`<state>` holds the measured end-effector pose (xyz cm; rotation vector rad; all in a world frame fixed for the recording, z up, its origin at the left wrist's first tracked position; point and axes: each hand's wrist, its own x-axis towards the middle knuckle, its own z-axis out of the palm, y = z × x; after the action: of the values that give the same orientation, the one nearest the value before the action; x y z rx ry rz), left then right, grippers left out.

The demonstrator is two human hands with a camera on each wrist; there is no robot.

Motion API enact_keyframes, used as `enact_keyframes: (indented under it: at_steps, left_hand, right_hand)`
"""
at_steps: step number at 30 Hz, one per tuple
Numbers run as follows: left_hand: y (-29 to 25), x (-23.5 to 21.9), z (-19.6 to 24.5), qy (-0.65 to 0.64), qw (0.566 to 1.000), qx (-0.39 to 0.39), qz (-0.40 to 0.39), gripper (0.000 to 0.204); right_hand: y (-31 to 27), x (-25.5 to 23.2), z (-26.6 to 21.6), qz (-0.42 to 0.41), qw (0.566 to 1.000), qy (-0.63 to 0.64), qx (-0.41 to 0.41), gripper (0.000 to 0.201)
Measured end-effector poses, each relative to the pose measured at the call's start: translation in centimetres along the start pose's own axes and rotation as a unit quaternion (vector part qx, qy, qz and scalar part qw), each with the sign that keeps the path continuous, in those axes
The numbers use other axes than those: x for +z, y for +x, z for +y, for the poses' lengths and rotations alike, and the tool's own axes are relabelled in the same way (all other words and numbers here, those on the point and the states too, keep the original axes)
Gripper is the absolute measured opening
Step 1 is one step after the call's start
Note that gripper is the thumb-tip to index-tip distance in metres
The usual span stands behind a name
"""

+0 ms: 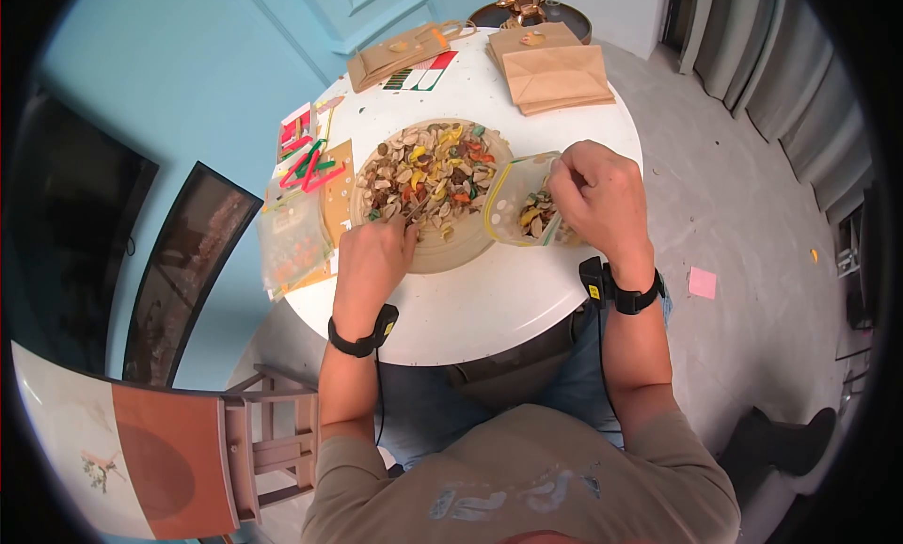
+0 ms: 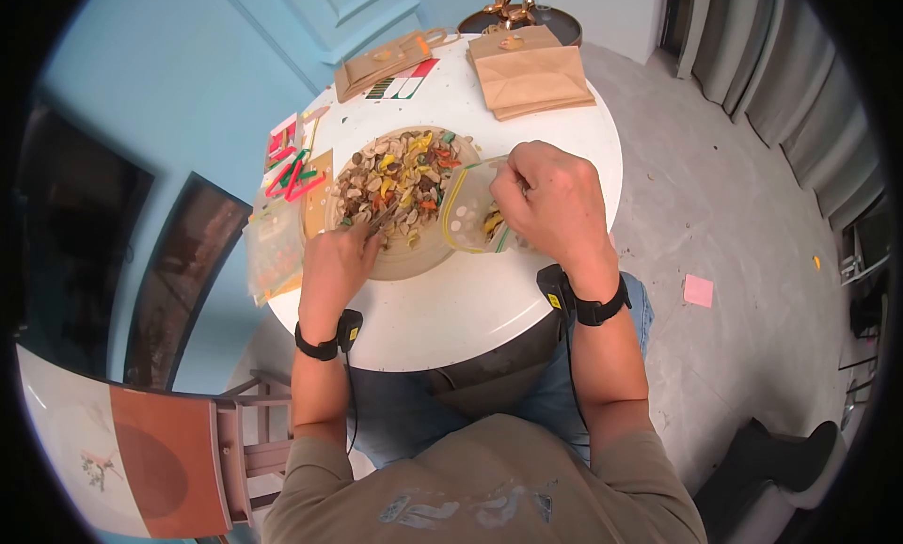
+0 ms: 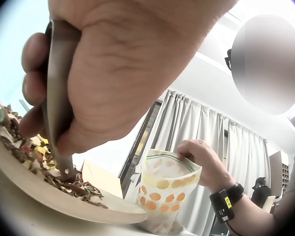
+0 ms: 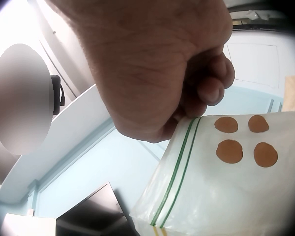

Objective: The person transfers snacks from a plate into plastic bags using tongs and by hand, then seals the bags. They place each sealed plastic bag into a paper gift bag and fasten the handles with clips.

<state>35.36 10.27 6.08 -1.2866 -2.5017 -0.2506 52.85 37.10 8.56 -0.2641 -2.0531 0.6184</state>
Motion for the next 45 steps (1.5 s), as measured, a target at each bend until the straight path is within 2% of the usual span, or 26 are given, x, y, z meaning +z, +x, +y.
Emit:
enact_keyframes:
  at_steps: [5,7,11,13,17,19,21,23,24,27,29,32,37,45]
  left_hand:
    - [-1.3,-2.1,0.5,-0.001,1.0,0.006,-0.003,0.022]
    - [-1.7,-3.4,0.9,0.0,1.0,0.015,0.024,0.023]
    - [-1.9,-6.7,3.3,0.003,0.999,0.023,0.044,0.021]
    - [-1.8,-7.7,4.9,-0.028,0.997,0.052,0.052,0.02]
    - [-0.7,-6.9,8.2,-0.094,0.989,0.098,0.06,0.024]
    - [-0.2,-5.9,8.8,-0.065,0.991,0.114,0.006,0.027]
    - [-0.4,-5.8,8.3,-0.066,0.991,0.114,0.014,0.03]
    - [-1.4,-6.2,7.3,-0.11,0.992,0.046,0.031,0.033]
    - [-1.9,-6.3,6.6,-0.109,0.993,0.046,0.029,0.033]
    - [-2.6,-6.1,4.5,-0.065,0.997,0.005,0.033,0.034]
    - [-2.6,-4.9,3.2,-0.007,1.0,-0.007,-0.01,0.035]
    - [-1.8,-2.8,2.5,0.035,0.999,0.025,-0.01,0.028]
    - [0.5,0.1,1.8,0.084,0.996,0.011,0.0,0.027]
    - [1.2,0.6,1.1,0.069,0.997,0.023,-0.005,0.027]
  right_hand:
    - [0.0,0.1,-0.2,-0.001,1.0,0.007,-0.001,0.014]
    - [0.0,0.1,-0.1,0.003,1.0,0.009,-0.004,0.014]
    - [0.0,0.0,-0.1,0.003,1.0,0.007,-0.006,0.014]
    - [-0.1,0.0,-0.1,-0.003,1.0,0.004,0.0,0.013]
    - [0.0,-0.2,-0.1,-0.001,1.0,0.0,-0.005,0.013]
    - [0.1,-0.4,-0.1,0.005,1.0,0.003,0.003,0.014]
    - [0.2,-0.5,0.0,0.008,1.0,0.008,0.003,0.014]
    - [0.0,-0.7,0.2,0.011,1.0,0.014,0.008,0.015]
    - [0.0,-0.8,0.2,0.01,1.0,0.01,0.004,0.014]
    - [0.0,-0.9,0.5,0.007,1.0,0.004,0.005,0.015]
    - [0.0,-1.1,0.6,0.005,1.0,-0.001,0.008,0.015]
    - [0.0,-1.2,0.5,0.01,1.0,-0.001,0.004,0.016]
    - [0.1,-1.3,0.2,0.009,1.0,-0.011,0.005,0.016]
    - [0.1,-0.9,0.1,0.006,1.0,0.001,0.007,0.017]
